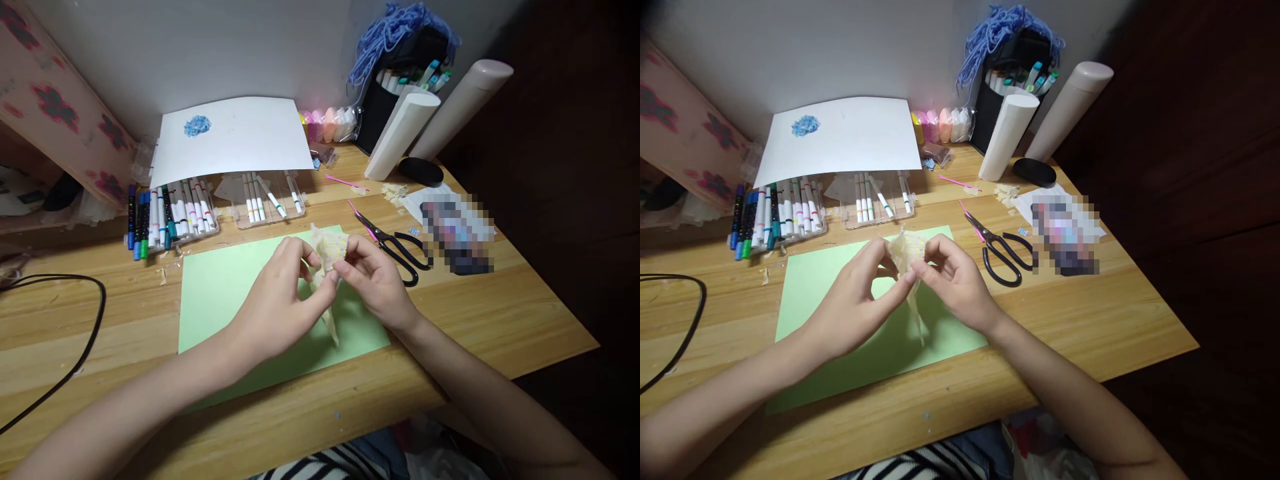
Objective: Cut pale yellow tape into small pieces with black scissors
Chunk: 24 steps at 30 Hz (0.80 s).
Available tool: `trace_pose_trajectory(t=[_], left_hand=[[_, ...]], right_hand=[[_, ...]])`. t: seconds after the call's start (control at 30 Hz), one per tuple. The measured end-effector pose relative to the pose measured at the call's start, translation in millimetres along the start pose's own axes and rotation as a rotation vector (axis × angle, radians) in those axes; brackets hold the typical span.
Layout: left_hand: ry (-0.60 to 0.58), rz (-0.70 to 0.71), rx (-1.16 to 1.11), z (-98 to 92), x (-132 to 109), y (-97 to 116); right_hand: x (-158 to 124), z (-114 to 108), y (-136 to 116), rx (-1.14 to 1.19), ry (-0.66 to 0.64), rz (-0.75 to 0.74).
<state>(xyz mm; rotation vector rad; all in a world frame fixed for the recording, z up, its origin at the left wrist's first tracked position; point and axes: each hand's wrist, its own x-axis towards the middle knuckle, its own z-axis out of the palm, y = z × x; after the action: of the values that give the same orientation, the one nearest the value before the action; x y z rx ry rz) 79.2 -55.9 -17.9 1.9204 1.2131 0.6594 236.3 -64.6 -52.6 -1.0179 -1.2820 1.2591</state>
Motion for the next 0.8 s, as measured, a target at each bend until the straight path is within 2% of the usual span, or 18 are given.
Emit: trace_pose_trajectory(t=[0.13,0.37,0.47,0.63,0.7,0.8], left_hand=[[0.0,0.001,-0.01,-1.5,3,-3],[0.048,-0.139,-0.238,-10.7,10,-6],[0.056,-0.138,-0.263,-14.6,13,-9],[0.109,-0.044,-0.157,-16.3,12,-11],[0.135,-0.013,-0.072,-17.6,11,-11],[0.099,0.004,-0.02,-22.4,11,-9]], right_hand=[[0,-1,0,-0.016,0.046,-0.018],[3,-6,1,-0.022,0.156,0.001],[3,-5,0,-0.034,0.188,-0.006],[-3,-2,0,-0.1,0.282,-0.174],[-5,-2,0,-0.158,0.286,-0.257],[-6,-3,-1,-0.25,0.256,-0.308]])
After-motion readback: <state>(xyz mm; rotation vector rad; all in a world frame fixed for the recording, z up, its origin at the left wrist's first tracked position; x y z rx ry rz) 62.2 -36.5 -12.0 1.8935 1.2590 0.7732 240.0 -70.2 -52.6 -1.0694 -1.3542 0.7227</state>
